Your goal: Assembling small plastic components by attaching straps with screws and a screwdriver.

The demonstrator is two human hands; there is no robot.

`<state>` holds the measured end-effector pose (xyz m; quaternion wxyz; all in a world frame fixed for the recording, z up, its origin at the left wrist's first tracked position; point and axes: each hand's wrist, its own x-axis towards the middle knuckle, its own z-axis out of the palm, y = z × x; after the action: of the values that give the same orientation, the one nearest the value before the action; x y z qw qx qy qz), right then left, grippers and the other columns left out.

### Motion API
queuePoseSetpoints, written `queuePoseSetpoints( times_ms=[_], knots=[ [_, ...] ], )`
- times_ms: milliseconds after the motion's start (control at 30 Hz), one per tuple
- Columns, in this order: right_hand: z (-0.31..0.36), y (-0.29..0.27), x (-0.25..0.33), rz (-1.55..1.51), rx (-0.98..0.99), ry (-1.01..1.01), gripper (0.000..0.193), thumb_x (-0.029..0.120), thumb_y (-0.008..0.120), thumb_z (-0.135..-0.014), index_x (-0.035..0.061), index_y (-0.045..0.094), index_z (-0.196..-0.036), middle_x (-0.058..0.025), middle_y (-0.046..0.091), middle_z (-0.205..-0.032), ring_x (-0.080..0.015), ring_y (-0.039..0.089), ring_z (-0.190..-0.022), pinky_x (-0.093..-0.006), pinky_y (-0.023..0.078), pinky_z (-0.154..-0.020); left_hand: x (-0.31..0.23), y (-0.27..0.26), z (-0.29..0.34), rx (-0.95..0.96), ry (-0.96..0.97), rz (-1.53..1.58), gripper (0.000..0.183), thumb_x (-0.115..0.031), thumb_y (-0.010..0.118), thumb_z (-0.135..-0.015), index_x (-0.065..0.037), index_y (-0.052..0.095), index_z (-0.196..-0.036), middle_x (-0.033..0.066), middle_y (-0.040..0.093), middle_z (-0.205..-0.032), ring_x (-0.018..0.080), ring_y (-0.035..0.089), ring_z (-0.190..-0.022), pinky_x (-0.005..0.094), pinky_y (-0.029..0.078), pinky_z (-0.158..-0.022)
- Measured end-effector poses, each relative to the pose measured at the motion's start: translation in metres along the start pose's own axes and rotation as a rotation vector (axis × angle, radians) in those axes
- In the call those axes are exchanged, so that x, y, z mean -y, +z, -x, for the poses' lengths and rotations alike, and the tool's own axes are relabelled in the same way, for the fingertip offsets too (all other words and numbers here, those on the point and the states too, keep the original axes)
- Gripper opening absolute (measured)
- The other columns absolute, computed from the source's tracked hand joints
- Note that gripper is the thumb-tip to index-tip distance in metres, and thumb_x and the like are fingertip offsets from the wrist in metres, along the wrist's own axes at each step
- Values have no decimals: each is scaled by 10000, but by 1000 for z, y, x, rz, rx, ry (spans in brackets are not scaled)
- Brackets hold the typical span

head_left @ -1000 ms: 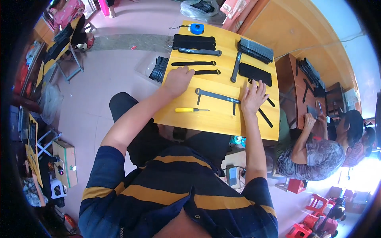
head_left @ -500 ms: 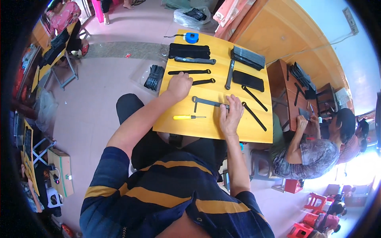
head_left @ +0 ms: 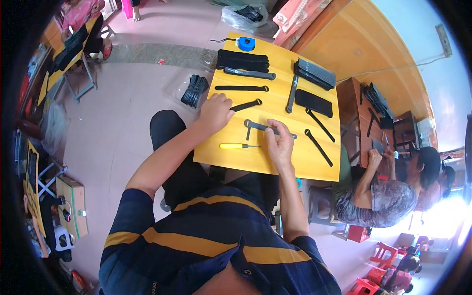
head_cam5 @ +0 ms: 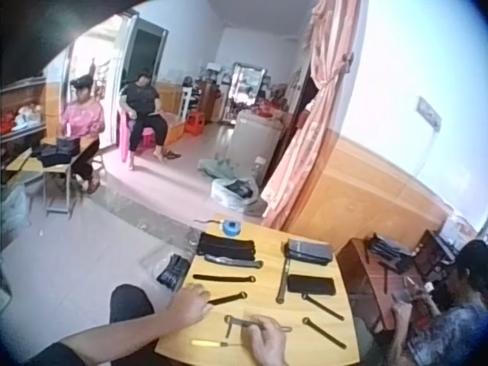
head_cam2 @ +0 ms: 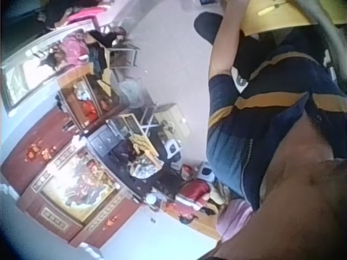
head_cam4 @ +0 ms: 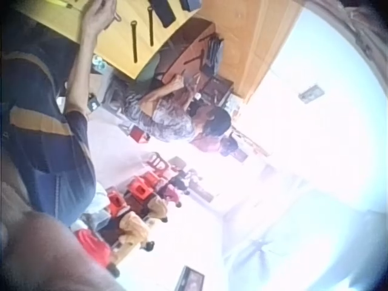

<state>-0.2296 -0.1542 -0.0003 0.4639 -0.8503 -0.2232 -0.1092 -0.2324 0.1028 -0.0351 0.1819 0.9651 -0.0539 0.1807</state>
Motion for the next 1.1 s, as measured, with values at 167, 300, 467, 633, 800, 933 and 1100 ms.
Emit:
queuePoseSetpoints(
  times_ms=[167, 300, 467, 633, 800, 933, 1100],
  knots=[
    [5, 2, -4, -59, 50, 72, 218, 59, 657, -966, -14, 704, -1166, -121, 746, -1100, -205, 702, -1045, -314, 529, -944, 17, -17, 35, -181, -48, 102, 286, -159, 790, -806, -33, 645, -1018, 115, 634, -977, 343, 609, -978, 451, 513, -856],
    [7, 9, -2, -166, 85, 119, 214, 71, 652, -991, -18, 701, -1179, -89, 750, -1100, -166, 697, -1041, -302, 530, -951, 30, -26, 46, -132, -404, 340, 260, -181, 743, -840, -28, 660, -1033, 135, 688, -951, 330, 671, -936, 420, 542, -802],
    [6, 17, 11, -282, 174, 155, 222, 67, 636, -1007, -20, 689, -1204, -72, 744, -1110, -146, 684, -1046, -292, 530, -957, 65, -31, 63, 88, -501, 464, 239, -180, 727, -874, -27, 666, -1048, 132, 712, -838, 250, 696, -716, 376, 543, -691],
    [12, 27, 17, -505, 278, 257, 243, 74, 623, -1029, -12, 663, -1253, -54, 724, -1141, -136, 663, -1068, -277, 516, -971, 26, -73, 58, 62, -534, 1105, 128, -156, 683, -964, -39, 679, -1014, 20, 684, -806, 81, 611, -682, 248, 486, -624],
    [17, 33, 37, -782, 524, 358, 264, 167, 571, -1081, -5, 649, -1265, -46, 711, -1128, -130, 638, -1107, -270, 497, -987, -42, -83, 58, 102, -542, 1325, 104, -164, 660, -1005, -64, 673, -1030, -32, 637, -808, 39, 540, -668, 206, 435, -614],
    [25, 19, 56, -1118, 385, 449, 489, 333, 582, -1073, 34, 535, -1456, -134, 585, -1423, -218, 588, -1270, -377, 460, -1080, -80, -62, 64, 189, -483, 1552, 112, -160, 630, -1018, -58, 671, -1040, -18, 640, -830, 46, 535, -646, 213, 435, -592],
    [42, 9, 38, -1259, 348, 424, 311, 274, 587, -1072, 24, 656, -1245, -126, 620, -1398, -197, 601, -1214, -373, 450, -1075, -104, -39, 75, 263, -536, 1653, 128, -148, 616, -1022, -32, 658, -989, -21, 613, -810, 67, 548, -656, 238, 452, -579]
  ],
)
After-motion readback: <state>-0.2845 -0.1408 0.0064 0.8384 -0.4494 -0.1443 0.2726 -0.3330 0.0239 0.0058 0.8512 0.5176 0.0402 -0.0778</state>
